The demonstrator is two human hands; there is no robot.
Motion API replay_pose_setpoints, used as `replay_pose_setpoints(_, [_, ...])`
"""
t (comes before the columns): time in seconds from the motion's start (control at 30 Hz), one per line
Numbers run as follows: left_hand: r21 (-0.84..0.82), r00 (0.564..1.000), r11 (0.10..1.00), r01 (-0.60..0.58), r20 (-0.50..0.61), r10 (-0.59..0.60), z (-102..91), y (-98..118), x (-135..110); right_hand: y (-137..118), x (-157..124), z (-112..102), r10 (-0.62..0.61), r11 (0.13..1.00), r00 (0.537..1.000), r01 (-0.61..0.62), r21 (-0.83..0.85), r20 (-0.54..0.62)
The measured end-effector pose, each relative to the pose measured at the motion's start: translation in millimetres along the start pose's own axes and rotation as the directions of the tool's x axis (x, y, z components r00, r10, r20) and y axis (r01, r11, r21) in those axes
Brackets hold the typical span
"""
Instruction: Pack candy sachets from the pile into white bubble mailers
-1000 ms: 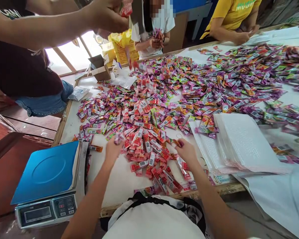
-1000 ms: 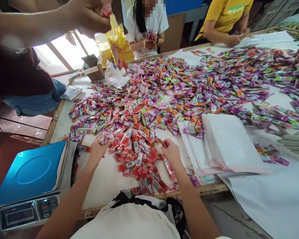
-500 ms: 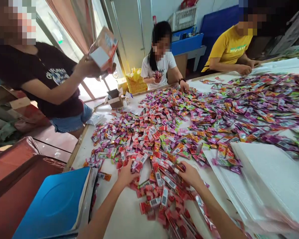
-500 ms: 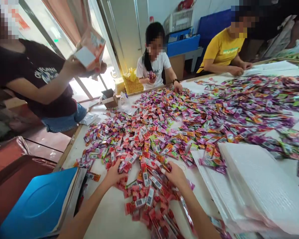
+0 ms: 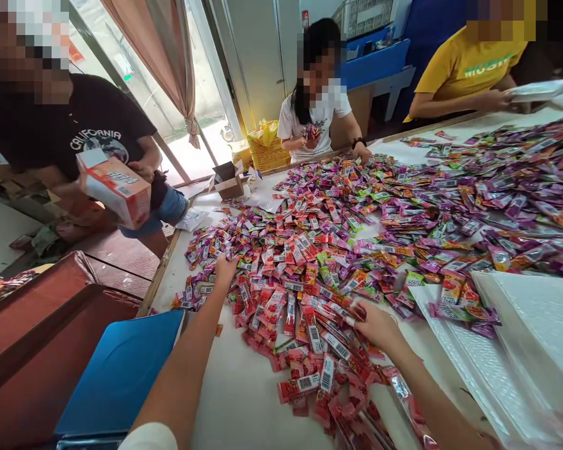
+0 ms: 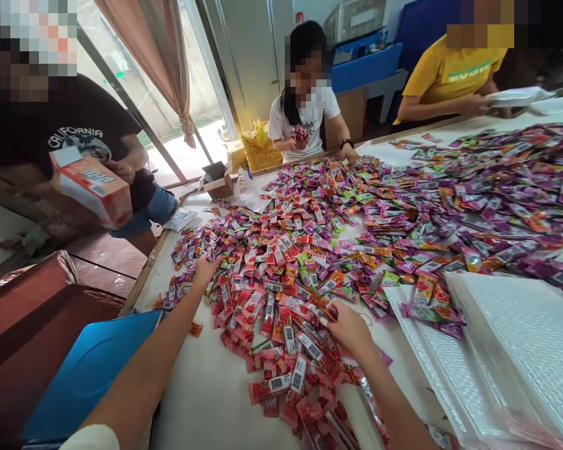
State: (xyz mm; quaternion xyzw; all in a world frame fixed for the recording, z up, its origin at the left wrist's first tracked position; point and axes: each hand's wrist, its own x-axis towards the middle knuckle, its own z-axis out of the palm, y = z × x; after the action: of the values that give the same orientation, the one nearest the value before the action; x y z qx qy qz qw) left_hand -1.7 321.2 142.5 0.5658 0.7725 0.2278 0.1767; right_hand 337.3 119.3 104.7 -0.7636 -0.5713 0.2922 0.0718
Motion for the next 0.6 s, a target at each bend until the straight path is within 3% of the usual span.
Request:
replay_pose_setpoints(0.1, [0.1, 0.998, 0.995, -0.011, 0.061, 0.005, 8.7, 5.6, 5.3, -2.4, -2.1, 13.1, 0.023, 0.999, 0.999, -0.025, -0.043, -0.033])
replay_pose_setpoints(0.23, [0.185, 0.995, 0.983, -0.01, 0.1, -0.008, 9.2, 3.8, -3.1, 14.8, -5.7, 20.6, -0.014, 0.999, 1.0, 0.014, 0.045, -0.007])
replay_pose_setpoints(0.33, [0.183, 0.996, 0.981, -0.057, 0.075, 0.044, 11.1, 9.7, -8.3, 20.9, -5.4, 21.0, -0.037, 0.995, 0.999, 0.036, 0.094, 0.015])
replay_pose_setpoints(0.5, [0.182, 0.989, 0.98, -0.076, 0.136, 0.051, 35.8, 31.0, -11.6, 3.3, 0.6, 24.3, 0.034, 0.999, 0.999, -0.034, -0.005, -0.019])
replay_pose_setpoints(0.6, [0.159, 0.987, 0.984, -0.083, 0.151, 0.059, 37.3, 32.2, -18.7, 11.2, -6.6, 24.9, 0.02, 0.996, 1.0, -0.022, 0.082, 0.016])
